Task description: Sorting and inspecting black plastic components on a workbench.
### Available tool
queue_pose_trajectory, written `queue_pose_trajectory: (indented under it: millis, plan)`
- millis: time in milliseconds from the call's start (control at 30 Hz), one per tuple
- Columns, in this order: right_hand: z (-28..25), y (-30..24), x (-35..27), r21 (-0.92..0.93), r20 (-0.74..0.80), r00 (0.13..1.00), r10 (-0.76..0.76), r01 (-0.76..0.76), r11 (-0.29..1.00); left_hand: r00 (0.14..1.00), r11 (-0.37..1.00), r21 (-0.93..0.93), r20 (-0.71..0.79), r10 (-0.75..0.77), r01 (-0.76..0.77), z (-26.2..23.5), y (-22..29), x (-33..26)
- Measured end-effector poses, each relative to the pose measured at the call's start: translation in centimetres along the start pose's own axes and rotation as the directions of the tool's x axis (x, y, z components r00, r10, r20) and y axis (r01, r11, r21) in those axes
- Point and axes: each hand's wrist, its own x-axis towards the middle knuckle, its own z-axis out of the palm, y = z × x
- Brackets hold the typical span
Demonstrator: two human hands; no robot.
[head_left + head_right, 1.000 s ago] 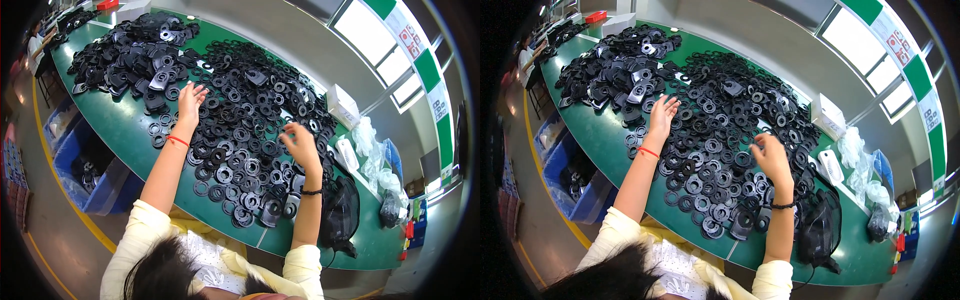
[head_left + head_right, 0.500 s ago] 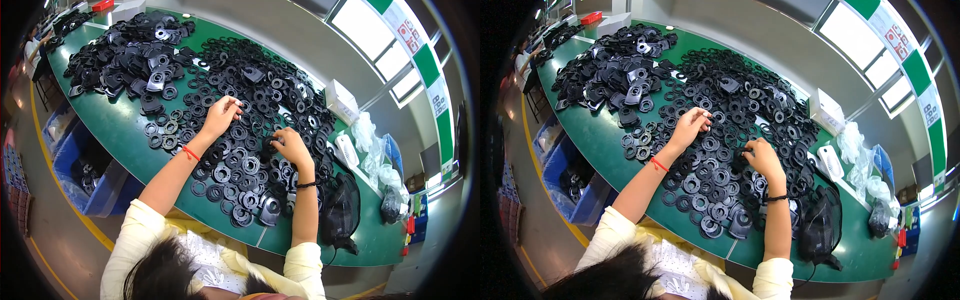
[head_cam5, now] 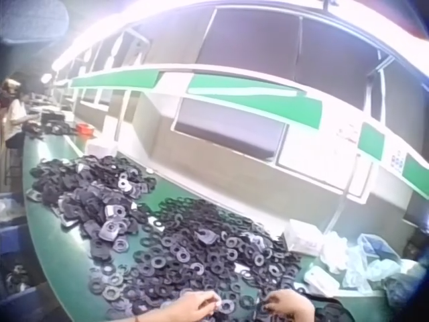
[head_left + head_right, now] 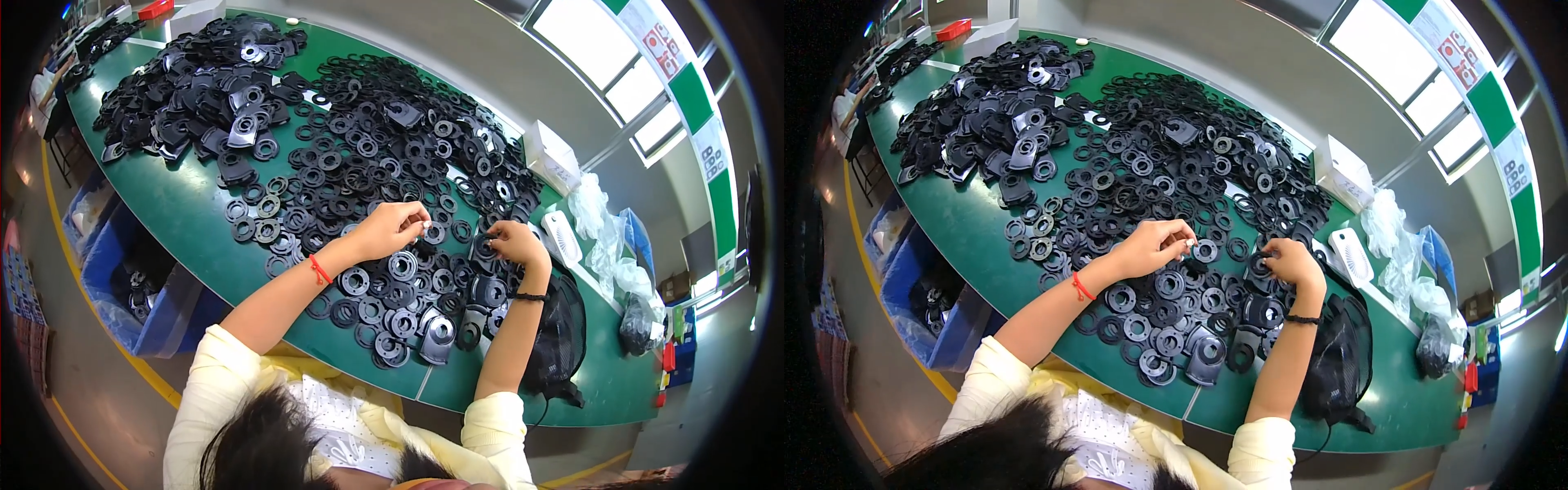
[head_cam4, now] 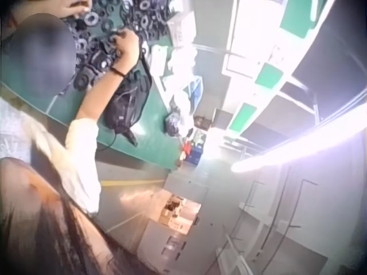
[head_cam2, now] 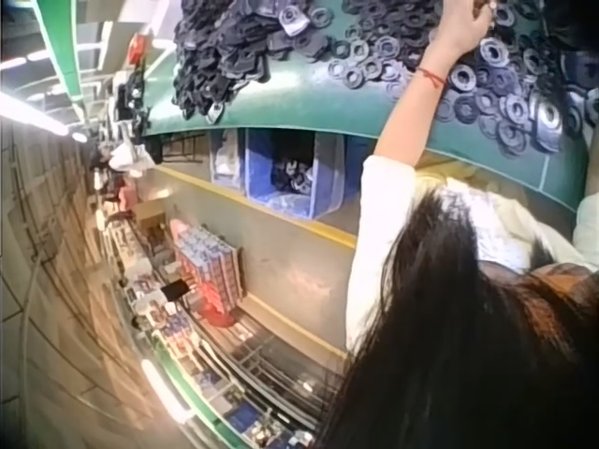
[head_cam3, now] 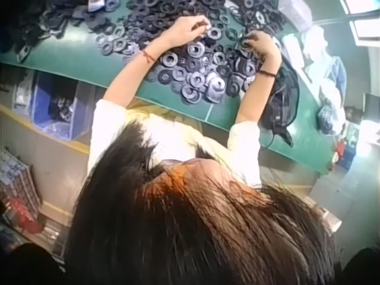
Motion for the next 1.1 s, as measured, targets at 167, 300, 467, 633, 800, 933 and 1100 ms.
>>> queue_pose_trajectory:
  millis: [167, 300, 467, 633, 800, 933, 1100]
  plan:
    - [0.9, 2.4, 2.0, -0.111, -0.031, 0.987, 0.160, -0.162, 0.980, 0.999, 0.999, 0.008, 0.016, -0.031, 0.031, -0.3, 0.3, 0.0]
    - [1.3, 1.9, 2.5, -0.182, -0.024, 0.986, 0.165, -0.167, 0.969, 1.000, 1.000, -0.005, 0.006, -0.024, 0.024, -0.4, -0.1, 0.0]
    - [1.8, 2.3, 2.9, -0.235, -0.066, 0.994, 0.088, -0.101, 0.967, 0.999, 0.999, 0.031, 0.024, -0.032, 0.031, -0.6, -0.4, -0.1]
    - [1.2, 0.7, 1.6, -0.217, -0.196, 0.978, -0.075, 0.032, 0.976, 0.999, 0.999, 0.010, 0.009, -0.033, 0.033, -0.3, 0.0, 0.1]
    - [1.2, -3.2, 0.4, -0.038, -0.317, 0.920, -0.228, 0.228, 0.973, 0.998, 0.999, -0.020, 0.047, -0.043, 0.044, 0.2, -0.6, -0.2]
    - [2.0, -6.1, -0.4, 0.266, -0.348, 0.887, -0.302, 0.402, 0.876, 0.981, 0.998, -0.063, 0.192, 0.016, -0.004, 1.0, -0.1, -0.2]
    - [3.3, -8.9, -1.4, 0.546, -0.229, 0.900, -0.372, 0.435, 0.716, 0.973, 0.870, -0.463, 0.217, -0.073, 0.168, 1.5, -0.3, 0.1]
